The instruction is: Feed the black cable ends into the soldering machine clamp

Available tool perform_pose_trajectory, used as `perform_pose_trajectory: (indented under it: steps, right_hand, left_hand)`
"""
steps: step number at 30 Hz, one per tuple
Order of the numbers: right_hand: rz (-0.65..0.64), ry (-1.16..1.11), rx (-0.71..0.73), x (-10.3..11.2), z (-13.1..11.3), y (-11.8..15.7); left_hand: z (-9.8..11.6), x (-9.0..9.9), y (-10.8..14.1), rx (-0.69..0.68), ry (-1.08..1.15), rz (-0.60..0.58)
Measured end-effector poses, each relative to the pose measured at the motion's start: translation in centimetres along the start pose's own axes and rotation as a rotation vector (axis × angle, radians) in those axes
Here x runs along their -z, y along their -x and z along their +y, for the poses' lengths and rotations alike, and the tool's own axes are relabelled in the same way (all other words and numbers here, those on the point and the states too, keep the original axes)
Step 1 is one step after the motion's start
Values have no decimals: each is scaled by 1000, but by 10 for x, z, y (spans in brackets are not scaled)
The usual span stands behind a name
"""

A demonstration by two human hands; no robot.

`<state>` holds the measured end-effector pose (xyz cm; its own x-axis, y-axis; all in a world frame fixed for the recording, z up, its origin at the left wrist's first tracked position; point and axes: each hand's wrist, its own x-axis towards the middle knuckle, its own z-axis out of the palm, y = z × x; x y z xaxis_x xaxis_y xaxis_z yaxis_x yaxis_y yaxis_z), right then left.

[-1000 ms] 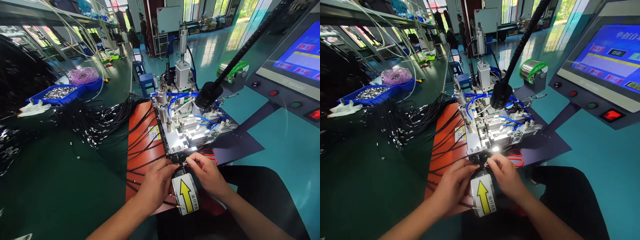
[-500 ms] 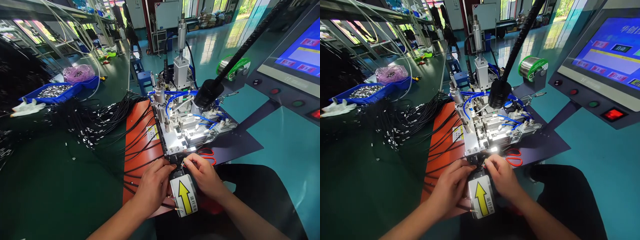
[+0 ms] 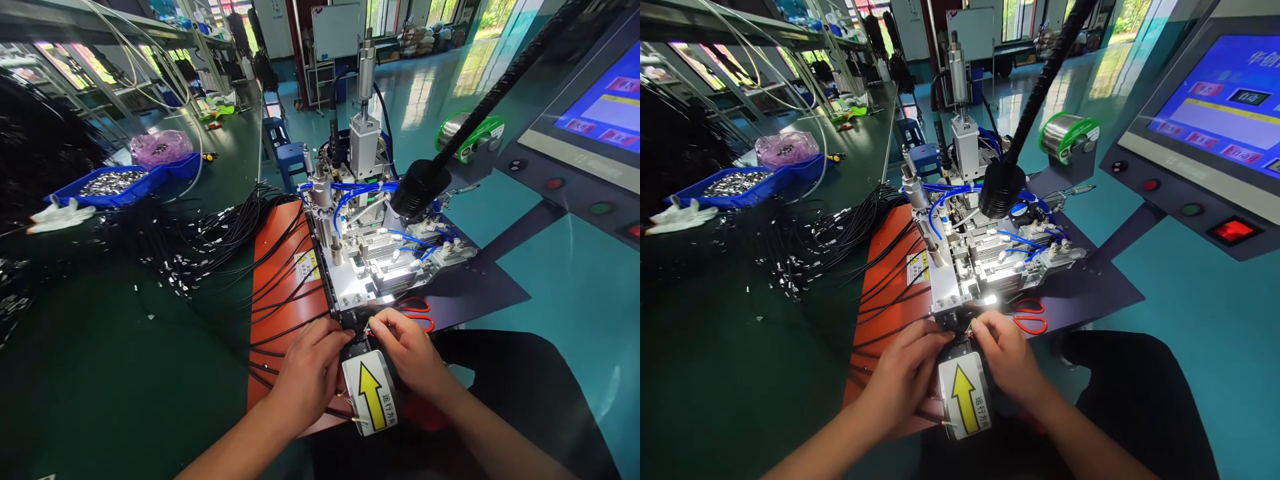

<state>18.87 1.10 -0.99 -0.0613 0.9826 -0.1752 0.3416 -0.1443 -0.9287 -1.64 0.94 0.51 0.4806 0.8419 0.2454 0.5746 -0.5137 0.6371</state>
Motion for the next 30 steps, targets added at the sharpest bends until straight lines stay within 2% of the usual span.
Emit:
perform_pose_trajectory:
  steps: [19, 30]
  right_hand:
    - [28, 15, 13, -7, 4, 0]
    - [35, -56, -40, -8, 9, -4]
  left_hand:
    - [0, -3, 0, -98, -165, 44]
    - [-4, -4, 1, -99, -178, -23]
